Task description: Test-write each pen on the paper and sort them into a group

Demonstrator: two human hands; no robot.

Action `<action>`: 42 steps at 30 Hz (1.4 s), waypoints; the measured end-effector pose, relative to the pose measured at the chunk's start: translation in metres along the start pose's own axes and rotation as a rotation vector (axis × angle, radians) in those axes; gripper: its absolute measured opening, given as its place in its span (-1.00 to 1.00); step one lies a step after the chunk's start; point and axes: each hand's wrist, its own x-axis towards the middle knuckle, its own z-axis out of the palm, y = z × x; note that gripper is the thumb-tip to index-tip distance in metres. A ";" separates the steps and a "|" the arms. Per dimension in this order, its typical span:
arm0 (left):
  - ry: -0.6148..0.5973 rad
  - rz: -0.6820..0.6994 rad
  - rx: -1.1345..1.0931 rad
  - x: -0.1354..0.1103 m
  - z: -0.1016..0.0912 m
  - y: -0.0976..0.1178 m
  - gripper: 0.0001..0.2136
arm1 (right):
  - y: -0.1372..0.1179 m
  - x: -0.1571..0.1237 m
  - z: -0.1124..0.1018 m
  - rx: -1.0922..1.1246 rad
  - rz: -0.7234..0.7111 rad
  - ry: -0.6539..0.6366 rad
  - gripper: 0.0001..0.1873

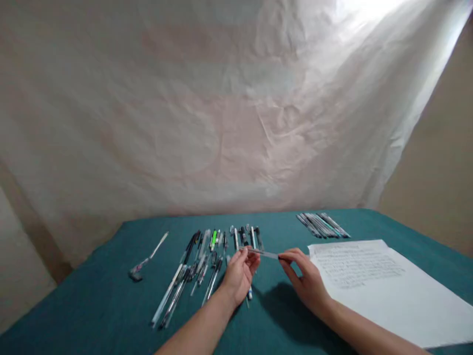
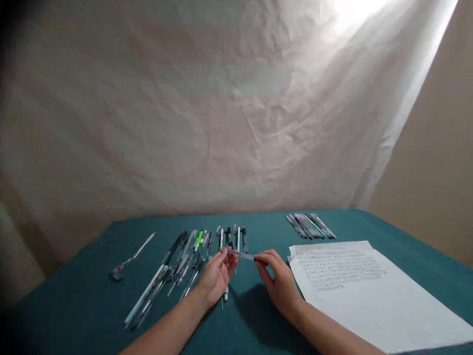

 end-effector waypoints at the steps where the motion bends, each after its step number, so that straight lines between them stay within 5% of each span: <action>1: -0.003 0.001 -0.002 0.000 0.000 0.000 -0.91 | -0.002 0.001 0.000 0.001 -0.005 0.003 -0.86; 27: -0.019 0.077 0.077 -0.008 0.011 -0.001 -0.95 | 0.000 0.003 -0.003 -0.051 0.099 -0.009 -0.90; 35: -0.047 0.111 0.148 -0.014 0.017 -0.002 -0.94 | 0.006 -0.001 0.000 -0.197 0.229 -0.050 -0.71; 42: -0.045 0.181 0.195 -0.008 0.013 -0.001 -0.96 | 0.001 0.001 0.000 -0.059 0.334 -0.145 -0.65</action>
